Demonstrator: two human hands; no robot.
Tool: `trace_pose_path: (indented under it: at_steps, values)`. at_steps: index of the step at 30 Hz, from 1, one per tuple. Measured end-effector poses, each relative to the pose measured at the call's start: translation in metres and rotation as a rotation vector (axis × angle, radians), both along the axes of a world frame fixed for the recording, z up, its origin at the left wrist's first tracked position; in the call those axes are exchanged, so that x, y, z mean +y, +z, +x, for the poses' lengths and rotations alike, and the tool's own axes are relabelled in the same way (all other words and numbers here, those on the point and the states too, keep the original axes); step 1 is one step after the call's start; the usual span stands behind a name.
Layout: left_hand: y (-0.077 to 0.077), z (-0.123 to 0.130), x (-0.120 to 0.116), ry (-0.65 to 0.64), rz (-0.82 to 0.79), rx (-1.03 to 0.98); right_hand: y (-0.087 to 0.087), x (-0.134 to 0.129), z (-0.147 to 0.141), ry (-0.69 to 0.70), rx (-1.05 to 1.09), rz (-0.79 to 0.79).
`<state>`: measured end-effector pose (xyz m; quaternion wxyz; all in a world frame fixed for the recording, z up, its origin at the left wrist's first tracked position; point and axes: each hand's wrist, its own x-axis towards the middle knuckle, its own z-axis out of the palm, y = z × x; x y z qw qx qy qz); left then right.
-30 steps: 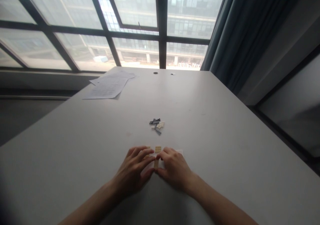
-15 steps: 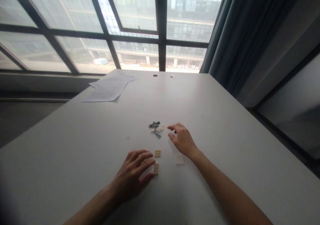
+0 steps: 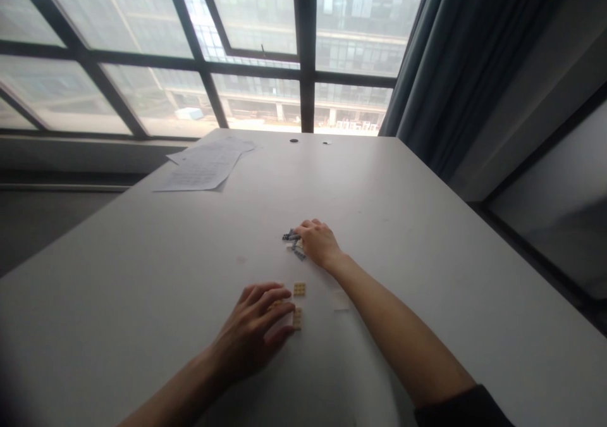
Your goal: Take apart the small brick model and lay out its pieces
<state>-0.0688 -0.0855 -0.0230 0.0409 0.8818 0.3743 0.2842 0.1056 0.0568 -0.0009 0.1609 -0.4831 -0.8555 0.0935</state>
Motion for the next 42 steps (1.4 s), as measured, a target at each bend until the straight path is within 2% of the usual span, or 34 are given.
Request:
trace_pose_path:
  at_steps: [7,13,18,22,28,34,38,42]
  values:
    - [0.001,0.001,-0.001,-0.012,-0.011,-0.013,-0.003,0.012,-0.014,-0.038,-0.063,-0.006]
    - [0.001,0.002,0.000,-0.010,-0.011,-0.030,-0.002,0.013,-0.012,-0.099,0.015,-0.014]
    - [0.003,0.002,0.000,0.000,0.019,-0.020,-0.001,0.004,0.003,-0.170,0.168,-0.044]
    - [0.001,0.002,-0.001,0.009,0.017,-0.017,-0.004,-0.017,0.018,-0.181,0.290,-0.093]
    - [-0.001,0.001,0.000,0.023,0.008,-0.014,-0.005,-0.067,0.042,-0.080,0.488,-0.208]
    - [-0.002,0.001,0.000,0.023,0.019,0.006,-0.005,-0.115,0.057,0.123,0.339,-0.158]
    - [-0.001,0.001,0.000,0.021,0.021,0.007,-0.015,-0.126,0.056,0.229,0.255,-0.131]
    - [-0.001,0.001,0.001,0.016,0.027,0.014,-0.020,-0.126,0.051,0.254,0.288,-0.092]
